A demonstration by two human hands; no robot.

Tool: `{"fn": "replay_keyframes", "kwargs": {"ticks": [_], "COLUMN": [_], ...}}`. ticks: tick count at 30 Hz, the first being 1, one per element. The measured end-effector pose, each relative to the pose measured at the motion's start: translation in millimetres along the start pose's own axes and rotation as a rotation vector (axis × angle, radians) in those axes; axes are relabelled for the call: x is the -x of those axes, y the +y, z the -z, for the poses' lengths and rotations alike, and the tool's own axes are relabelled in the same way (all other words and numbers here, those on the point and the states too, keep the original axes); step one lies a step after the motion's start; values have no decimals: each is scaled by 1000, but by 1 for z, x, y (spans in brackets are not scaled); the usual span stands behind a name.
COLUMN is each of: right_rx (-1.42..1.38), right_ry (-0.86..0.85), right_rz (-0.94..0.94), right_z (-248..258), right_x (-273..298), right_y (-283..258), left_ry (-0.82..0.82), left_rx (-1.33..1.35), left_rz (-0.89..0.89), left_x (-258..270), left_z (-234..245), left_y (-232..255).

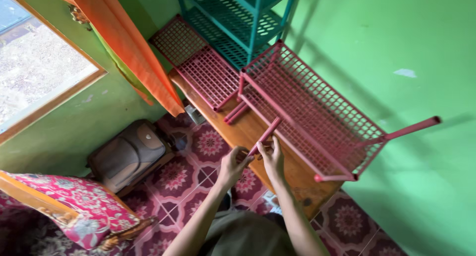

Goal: The person disassembles a pink plastic shelving unit by removing its legs one by one and placing them on a wooden table. The task involves detaching each leg from the shelf frame and stacking them neatly.

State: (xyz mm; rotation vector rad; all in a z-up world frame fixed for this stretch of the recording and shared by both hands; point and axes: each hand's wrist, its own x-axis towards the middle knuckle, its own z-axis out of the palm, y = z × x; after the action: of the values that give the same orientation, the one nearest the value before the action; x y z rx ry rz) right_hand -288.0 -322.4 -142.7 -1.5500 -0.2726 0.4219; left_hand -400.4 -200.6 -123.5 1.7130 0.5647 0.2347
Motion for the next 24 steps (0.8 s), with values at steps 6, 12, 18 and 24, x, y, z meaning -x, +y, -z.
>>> {"fn": "replay_keyframes", "kwargs": {"ticks": [6, 12, 18, 24], "right_rx": [98, 76, -44, -232], "right_ry": [-35, -96, -135, 28], "right_rz": [-106, -268, -451, -583], "right_z": [-51, -89, -106, -111], "right_x": [-42, -77, -67, -76], "right_y": [70, 121, 129, 130], "left_ry": [-105, 46, 62, -40], "left_rx": [-58, -176, -244, -205], "left_rz": [61, 124, 132, 16], "left_x": [-56, -85, -113, -149], "left_z": [46, 62, 61, 57], "left_y": [-72, -137, -160, -158]}}
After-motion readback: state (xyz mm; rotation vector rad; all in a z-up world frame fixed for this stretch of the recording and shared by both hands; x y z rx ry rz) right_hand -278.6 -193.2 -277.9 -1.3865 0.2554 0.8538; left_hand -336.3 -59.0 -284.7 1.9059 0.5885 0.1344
